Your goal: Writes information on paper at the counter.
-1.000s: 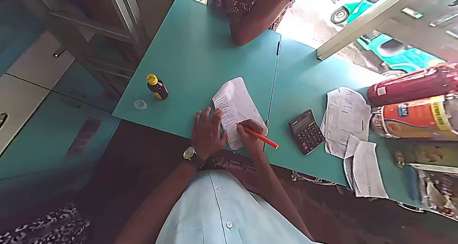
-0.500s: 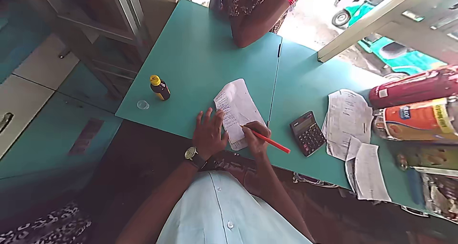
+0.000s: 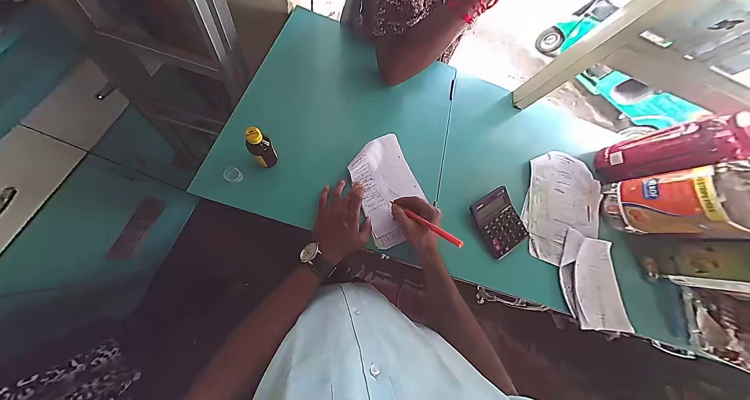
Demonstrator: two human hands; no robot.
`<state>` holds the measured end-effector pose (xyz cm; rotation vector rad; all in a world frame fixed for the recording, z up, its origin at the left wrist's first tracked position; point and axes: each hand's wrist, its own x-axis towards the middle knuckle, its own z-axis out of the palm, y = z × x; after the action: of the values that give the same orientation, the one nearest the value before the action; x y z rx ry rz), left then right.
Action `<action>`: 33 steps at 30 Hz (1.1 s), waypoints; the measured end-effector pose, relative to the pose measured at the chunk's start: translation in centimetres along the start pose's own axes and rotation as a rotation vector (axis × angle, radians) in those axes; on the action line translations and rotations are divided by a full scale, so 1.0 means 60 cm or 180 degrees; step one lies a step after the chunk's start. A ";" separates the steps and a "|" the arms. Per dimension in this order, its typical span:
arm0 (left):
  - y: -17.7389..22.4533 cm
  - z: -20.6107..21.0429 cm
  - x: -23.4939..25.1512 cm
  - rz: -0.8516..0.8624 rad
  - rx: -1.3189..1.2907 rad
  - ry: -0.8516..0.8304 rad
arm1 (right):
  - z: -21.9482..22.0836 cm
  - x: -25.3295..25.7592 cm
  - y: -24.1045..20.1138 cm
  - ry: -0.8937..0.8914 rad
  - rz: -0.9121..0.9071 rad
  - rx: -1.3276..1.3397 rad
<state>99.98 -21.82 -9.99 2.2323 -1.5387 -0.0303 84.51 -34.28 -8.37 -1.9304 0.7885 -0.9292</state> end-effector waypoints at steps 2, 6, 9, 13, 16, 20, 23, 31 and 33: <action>-0.001 -0.001 0.001 0.0004 -0.0024 0.0001 | 0.004 0.001 0.014 -0.0032 -0.0029 -0.0277; -0.002 0.004 -0.002 0.0013 0.0000 0.0049 | 0.011 -0.004 0.014 0.0010 -0.0085 -0.0509; -0.002 0.003 -0.002 0.0025 0.0007 0.0058 | 0.012 -0.003 0.014 0.0040 -0.0113 -0.0472; -0.001 0.003 -0.002 0.0009 0.0017 0.0032 | 0.013 -0.004 0.016 0.0032 -0.0090 -0.0488; -0.001 0.002 -0.002 0.0012 0.0007 0.0013 | 0.013 -0.003 0.015 0.0002 -0.0098 -0.0597; -0.002 0.006 -0.002 0.0023 0.0036 0.0049 | 0.013 -0.001 0.013 0.0016 -0.0128 -0.0684; -0.002 0.010 -0.004 0.0029 0.0038 0.0083 | 0.011 -0.002 0.015 -0.0010 -0.0134 -0.0649; -0.003 0.006 -0.005 0.0030 0.0049 0.0043 | 0.012 0.001 0.009 -0.0076 0.0167 -0.0684; 0.003 -0.003 0.000 0.0066 0.0016 -0.0016 | -0.003 0.006 0.006 0.0065 0.0464 -0.0001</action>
<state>99.88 -21.83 -9.76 2.2215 -1.5663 -0.0261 84.46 -34.79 -8.49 -1.8395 0.9281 -0.8615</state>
